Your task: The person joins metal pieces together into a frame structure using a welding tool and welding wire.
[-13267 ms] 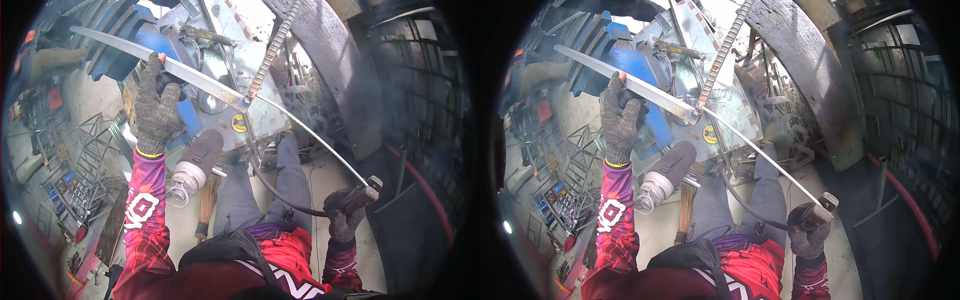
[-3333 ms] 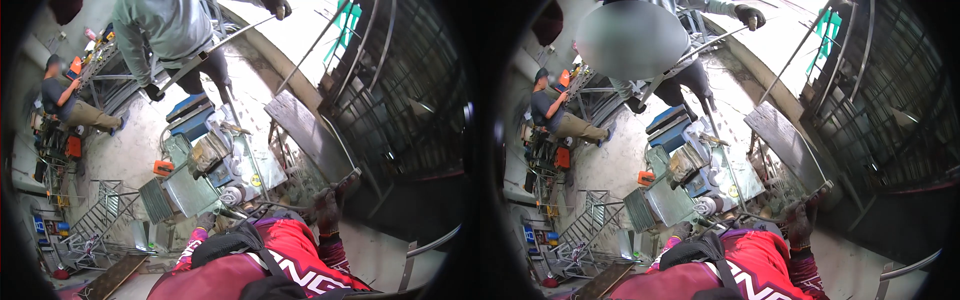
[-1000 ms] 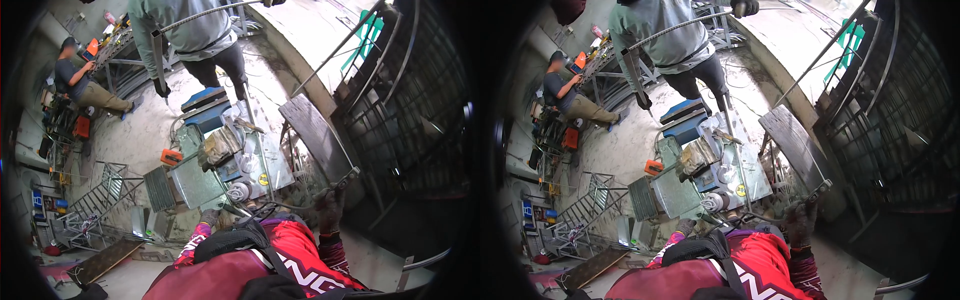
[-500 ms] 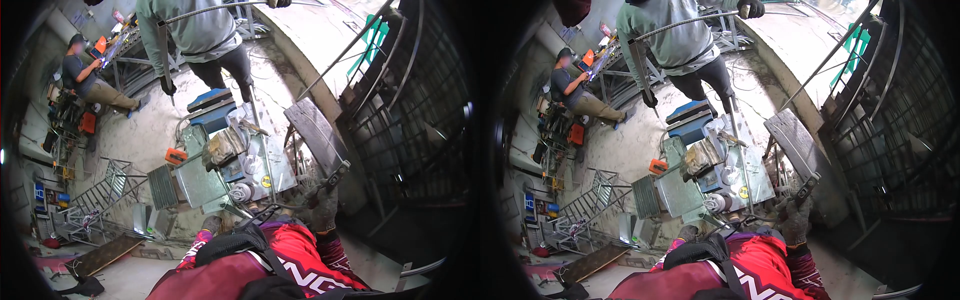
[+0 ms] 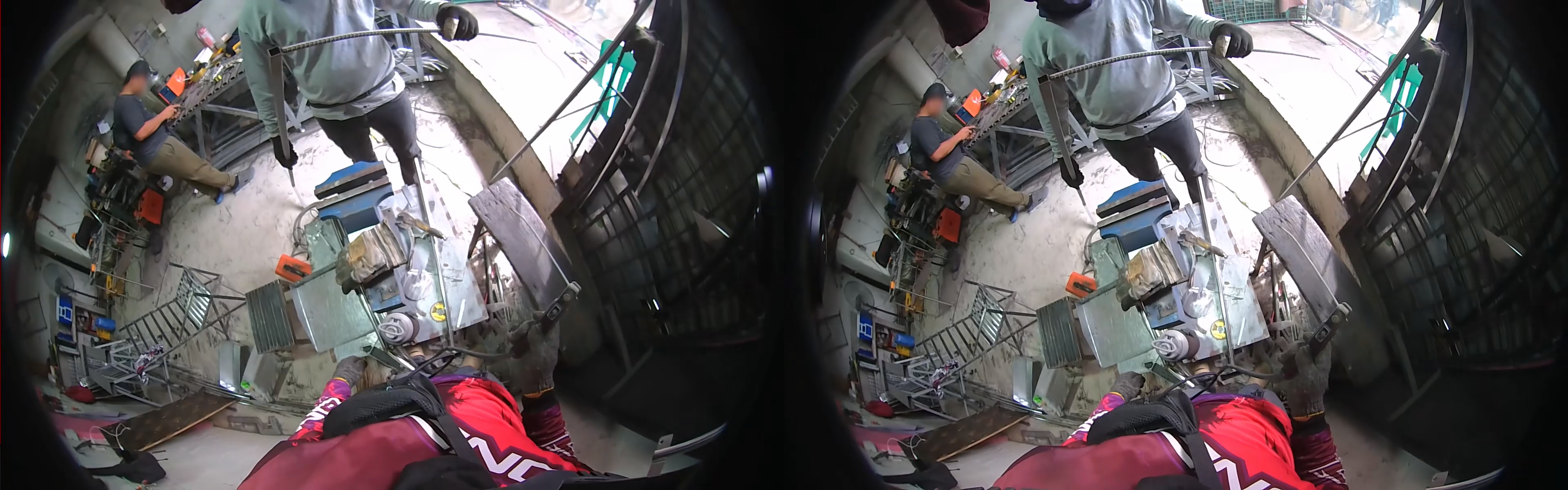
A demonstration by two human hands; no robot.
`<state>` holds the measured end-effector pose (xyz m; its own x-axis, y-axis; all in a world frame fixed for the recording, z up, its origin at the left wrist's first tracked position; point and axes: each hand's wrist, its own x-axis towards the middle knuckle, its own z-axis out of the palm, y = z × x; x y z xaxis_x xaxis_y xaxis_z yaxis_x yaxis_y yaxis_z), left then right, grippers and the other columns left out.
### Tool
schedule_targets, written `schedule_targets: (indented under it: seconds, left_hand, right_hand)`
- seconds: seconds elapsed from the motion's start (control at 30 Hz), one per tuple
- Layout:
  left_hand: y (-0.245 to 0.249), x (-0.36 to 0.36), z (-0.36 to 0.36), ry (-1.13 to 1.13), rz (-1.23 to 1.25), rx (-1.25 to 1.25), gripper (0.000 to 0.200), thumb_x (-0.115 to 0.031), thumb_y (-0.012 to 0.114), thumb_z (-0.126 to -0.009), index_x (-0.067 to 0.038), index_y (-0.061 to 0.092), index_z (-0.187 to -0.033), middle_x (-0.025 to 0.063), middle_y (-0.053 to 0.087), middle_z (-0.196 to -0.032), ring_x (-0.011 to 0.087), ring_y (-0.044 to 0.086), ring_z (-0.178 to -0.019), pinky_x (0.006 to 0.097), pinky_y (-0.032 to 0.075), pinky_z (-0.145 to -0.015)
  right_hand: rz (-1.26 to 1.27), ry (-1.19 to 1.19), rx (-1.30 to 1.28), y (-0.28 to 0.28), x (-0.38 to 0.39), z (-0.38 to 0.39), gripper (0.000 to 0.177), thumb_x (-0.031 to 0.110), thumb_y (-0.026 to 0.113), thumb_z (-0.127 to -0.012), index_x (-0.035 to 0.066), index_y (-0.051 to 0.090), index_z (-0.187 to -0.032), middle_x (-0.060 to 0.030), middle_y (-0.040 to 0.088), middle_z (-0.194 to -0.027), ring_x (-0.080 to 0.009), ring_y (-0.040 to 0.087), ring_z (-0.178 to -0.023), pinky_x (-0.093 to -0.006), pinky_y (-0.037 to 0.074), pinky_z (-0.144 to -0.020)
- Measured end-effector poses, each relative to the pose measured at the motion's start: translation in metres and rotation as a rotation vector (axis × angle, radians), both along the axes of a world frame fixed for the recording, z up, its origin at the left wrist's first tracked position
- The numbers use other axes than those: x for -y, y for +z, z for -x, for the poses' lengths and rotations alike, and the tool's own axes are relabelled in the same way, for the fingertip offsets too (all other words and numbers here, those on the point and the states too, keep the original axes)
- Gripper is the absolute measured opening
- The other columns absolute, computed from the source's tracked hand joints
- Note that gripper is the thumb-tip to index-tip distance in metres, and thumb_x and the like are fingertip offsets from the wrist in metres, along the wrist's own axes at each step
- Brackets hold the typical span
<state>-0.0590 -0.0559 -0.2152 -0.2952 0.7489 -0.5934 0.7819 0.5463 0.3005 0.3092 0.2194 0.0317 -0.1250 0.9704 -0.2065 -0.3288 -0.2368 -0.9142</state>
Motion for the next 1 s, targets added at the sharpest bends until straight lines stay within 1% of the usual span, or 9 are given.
schedule_targets:
  seconds: [0.07, 0.13, 0.2, 0.3, 0.4, 0.43, 0.53, 0.77, 1.0]
  left_hand:
    - [0.020, -0.007, -0.005, 0.040, 0.027, 0.009, 0.024, -0.023, 0.054, -0.085, -0.011, 0.070, -0.099, 0.0188, 0.067, -0.102, 0.0354, 0.064, -0.101, 0.0446, 0.052, -0.085]
    - [0.018, -0.005, -0.004, 0.081, 0.055, 0.018, 0.025, -0.023, 0.053, -0.086, -0.012, 0.070, -0.100, 0.0193, 0.067, -0.102, 0.0356, 0.064, -0.101, 0.0445, 0.052, -0.085]
    - [0.008, 0.001, 0.000, 0.076, -0.037, 0.089, 0.041, -0.039, 0.051, -0.089, -0.004, 0.069, -0.102, 0.0260, 0.064, -0.108, 0.0438, 0.059, -0.105, 0.0473, 0.047, -0.089]
    - [-0.009, 0.008, 0.004, 0.133, -0.034, 0.124, 0.042, -0.039, 0.053, -0.087, -0.003, 0.069, -0.103, 0.0263, 0.064, -0.108, 0.0430, 0.060, -0.106, 0.0471, 0.047, -0.090]
    - [0.006, 0.002, -0.001, 0.252, 0.002, 0.132, 0.043, -0.040, 0.054, -0.086, -0.003, 0.070, -0.103, 0.0264, 0.064, -0.108, 0.0422, 0.061, -0.106, 0.0468, 0.047, -0.092]
    - [0.005, 0.002, 0.001, 0.185, -0.007, 0.113, 0.044, -0.040, 0.054, -0.086, -0.003, 0.070, -0.103, 0.0264, 0.065, -0.109, 0.0422, 0.061, -0.107, 0.0468, 0.047, -0.092]
    - [-0.002, 0.002, 0.006, 0.114, -0.004, 0.094, 0.044, -0.040, 0.054, -0.086, -0.003, 0.070, -0.104, 0.0262, 0.065, -0.109, 0.0427, 0.060, -0.107, 0.0469, 0.047, -0.093]
    - [-0.005, 0.001, 0.006, 0.140, 0.044, 0.080, 0.045, -0.041, 0.054, -0.086, -0.003, 0.069, -0.106, 0.0256, 0.064, -0.112, 0.0421, 0.059, -0.109, 0.0472, 0.046, -0.094]
    - [-0.007, 0.002, 0.008, 0.068, 0.048, 0.093, 0.046, -0.041, 0.054, -0.086, -0.004, 0.069, -0.108, 0.0242, 0.064, -0.115, 0.0414, 0.059, -0.111, 0.0467, 0.046, -0.095]
  right_hand:
    - [0.008, -0.010, 0.002, -0.001, 0.000, 0.001, 0.034, 0.017, 0.059, -0.096, 0.007, 0.042, -0.124, -0.0041, 0.060, -0.079, -0.0147, 0.058, -0.061, -0.0260, 0.045, -0.051]
    - [0.017, -0.018, 0.004, 0.000, 0.000, 0.002, 0.034, 0.017, 0.058, -0.097, 0.007, 0.042, -0.124, -0.0038, 0.060, -0.078, -0.0144, 0.058, -0.061, -0.0259, 0.045, -0.051]
    - [0.020, -0.022, 0.023, 0.004, 0.001, 0.005, 0.033, 0.018, 0.058, -0.097, 0.008, 0.042, -0.124, -0.0029, 0.059, -0.077, -0.0140, 0.057, -0.061, -0.0258, 0.044, -0.050]
    - [0.047, -0.009, -0.006, 0.006, 0.001, 0.006, 0.032, 0.019, 0.058, -0.097, 0.008, 0.043, -0.123, -0.0021, 0.059, -0.077, -0.0138, 0.057, -0.060, -0.0257, 0.043, -0.049]
    - [0.032, 0.014, -0.046, 0.011, 0.001, 0.008, 0.032, 0.020, 0.058, -0.097, 0.008, 0.043, -0.122, -0.0018, 0.059, -0.077, -0.0137, 0.056, -0.060, -0.0258, 0.043, -0.048]
    - [0.056, 0.019, -0.038, 0.017, 0.001, 0.009, 0.033, 0.022, 0.059, -0.096, 0.008, 0.044, -0.122, -0.0017, 0.059, -0.077, -0.0137, 0.057, -0.060, -0.0261, 0.043, -0.049]
    - [0.012, 0.074, 0.037, 0.017, 0.000, 0.006, 0.036, 0.026, 0.062, -0.095, 0.008, 0.044, -0.121, -0.0016, 0.059, -0.077, -0.0137, 0.059, -0.061, -0.0259, 0.044, -0.049]
    - [-0.030, 0.040, 0.018, 0.011, 0.001, 0.007, 0.039, 0.028, 0.064, -0.093, 0.008, 0.044, -0.121, -0.0014, 0.060, -0.077, -0.0136, 0.059, -0.062, -0.0251, 0.045, -0.050]
    - [-0.021, 0.023, 0.000, 0.004, 0.003, 0.002, 0.039, 0.025, 0.063, -0.094, 0.008, 0.043, -0.122, -0.0031, 0.060, -0.076, -0.0133, 0.057, -0.059, -0.0256, 0.044, -0.049]
